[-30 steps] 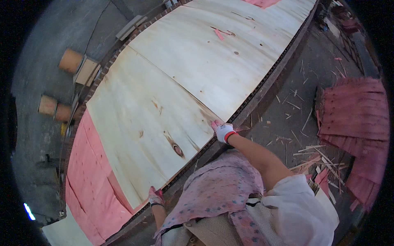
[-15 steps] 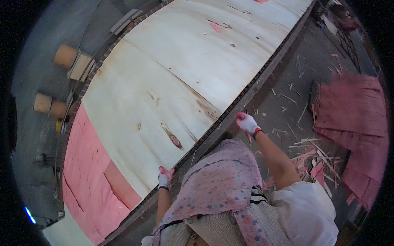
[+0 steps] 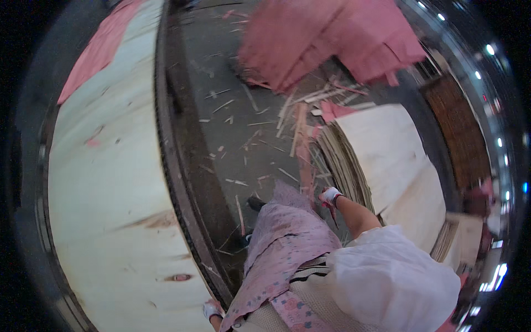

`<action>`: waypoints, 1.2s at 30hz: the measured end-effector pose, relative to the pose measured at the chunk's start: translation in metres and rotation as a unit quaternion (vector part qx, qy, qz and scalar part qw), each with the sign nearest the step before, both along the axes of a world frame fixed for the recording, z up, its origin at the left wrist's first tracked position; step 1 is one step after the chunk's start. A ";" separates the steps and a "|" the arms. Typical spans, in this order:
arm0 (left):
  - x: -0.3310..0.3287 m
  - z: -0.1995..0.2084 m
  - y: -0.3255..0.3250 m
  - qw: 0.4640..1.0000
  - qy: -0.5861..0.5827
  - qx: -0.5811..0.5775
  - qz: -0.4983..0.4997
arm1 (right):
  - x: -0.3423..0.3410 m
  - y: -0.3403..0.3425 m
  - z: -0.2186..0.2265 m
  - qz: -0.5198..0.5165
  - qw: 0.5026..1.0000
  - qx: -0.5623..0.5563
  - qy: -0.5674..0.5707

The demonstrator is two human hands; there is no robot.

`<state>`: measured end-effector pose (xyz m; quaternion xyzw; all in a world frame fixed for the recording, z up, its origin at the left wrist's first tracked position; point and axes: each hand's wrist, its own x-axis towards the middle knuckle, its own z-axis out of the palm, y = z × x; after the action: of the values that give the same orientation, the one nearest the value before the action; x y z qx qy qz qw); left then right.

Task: The person lays veneer sheets onto a conveyor line, applies tape strips over cracks in the wood sheets using a handheld tool, and fetches additional veneer sheets from a stack to place onto the line.

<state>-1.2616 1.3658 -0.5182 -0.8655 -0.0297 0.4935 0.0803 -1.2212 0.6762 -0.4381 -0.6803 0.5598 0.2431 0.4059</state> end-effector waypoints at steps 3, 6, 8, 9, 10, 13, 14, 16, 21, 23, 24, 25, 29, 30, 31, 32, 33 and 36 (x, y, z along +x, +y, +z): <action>-0.030 -0.043 0.036 0.997 -0.014 -0.034 0.073 | -0.072 -0.023 -0.019 0.015 0.997 -0.025 0.075; -0.066 -0.071 0.087 0.850 -0.111 -0.283 0.430 | -0.118 -0.033 -0.032 -0.024 0.994 0.030 0.105; -0.062 -0.051 0.036 0.814 -0.088 -0.237 0.523 | -0.151 -0.053 -0.054 -0.030 0.992 0.037 0.114; -0.054 -0.035 0.006 0.803 -0.080 -0.221 0.548 | -0.161 -0.060 -0.060 -0.091 0.993 0.014 0.080; -0.049 -0.016 -0.018 0.793 -0.078 -0.208 0.567 | -0.167 -0.069 -0.064 -0.145 0.988 -0.008 0.049; -0.034 0.023 -0.091 0.779 -0.072 -0.198 0.591 | -0.209 -0.111 -0.128 -0.179 0.984 -0.002 -0.014; -0.035 0.035 -0.110 0.774 -0.082 -0.191 0.598 | -0.196 -0.115 -0.120 -0.255 0.966 0.002 -0.041; -0.028 0.046 -0.169 0.782 -0.058 -0.194 0.589 | -0.249 -0.178 -0.147 -0.113 0.993 -0.019 -0.019; -0.033 0.097 -0.241 0.799 -0.058 -0.170 0.574 | -0.243 -0.228 -0.131 -0.473 0.866 0.044 -0.157; -0.029 0.106 -0.273 0.809 -0.052 -0.165 0.561 | -0.259 -0.250 -0.144 -0.538 0.816 0.051 -0.205; -0.026 0.112 -0.287 0.814 -0.051 -0.166 0.554 | -0.263 -0.260 -0.151 -0.605 0.764 0.050 -0.218; -0.022 0.117 -0.301 0.820 -0.051 -0.165 0.546 | -0.265 -0.266 -0.154 -0.667 0.707 0.050 -0.229; 0.010 0.128 -0.346 0.843 -0.053 -0.175 0.505 | -0.290 -0.301 -0.212 -0.711 0.603 0.084 -0.352; 0.019 0.135 -0.352 0.844 -0.068 -0.174 0.502 | -0.277 -0.300 -0.218 -0.712 0.600 0.097 -0.351; 0.030 0.140 -0.360 0.844 -0.083 -0.173 0.500 | -0.258 -0.303 -0.217 -0.749 0.545 0.100 -0.363; 0.040 0.143 -0.371 0.846 -0.096 -0.172 0.496 | -0.253 -0.311 -0.219 -0.784 0.485 0.094 -0.376; 0.048 0.145 -0.383 0.846 -0.108 -0.169 0.493 | -0.251 -0.318 -0.219 -0.806 0.432 0.094 -0.394; 0.060 0.156 -0.425 0.860 -0.088 -0.214 0.454 | -0.244 -0.342 -0.217 -0.839 0.311 0.084 -0.439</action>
<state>-1.2013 0.9413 -0.3624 -0.7916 -0.3198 0.3916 -0.3432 -1.4654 0.3344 -0.6547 0.1853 0.5460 -0.5160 0.6334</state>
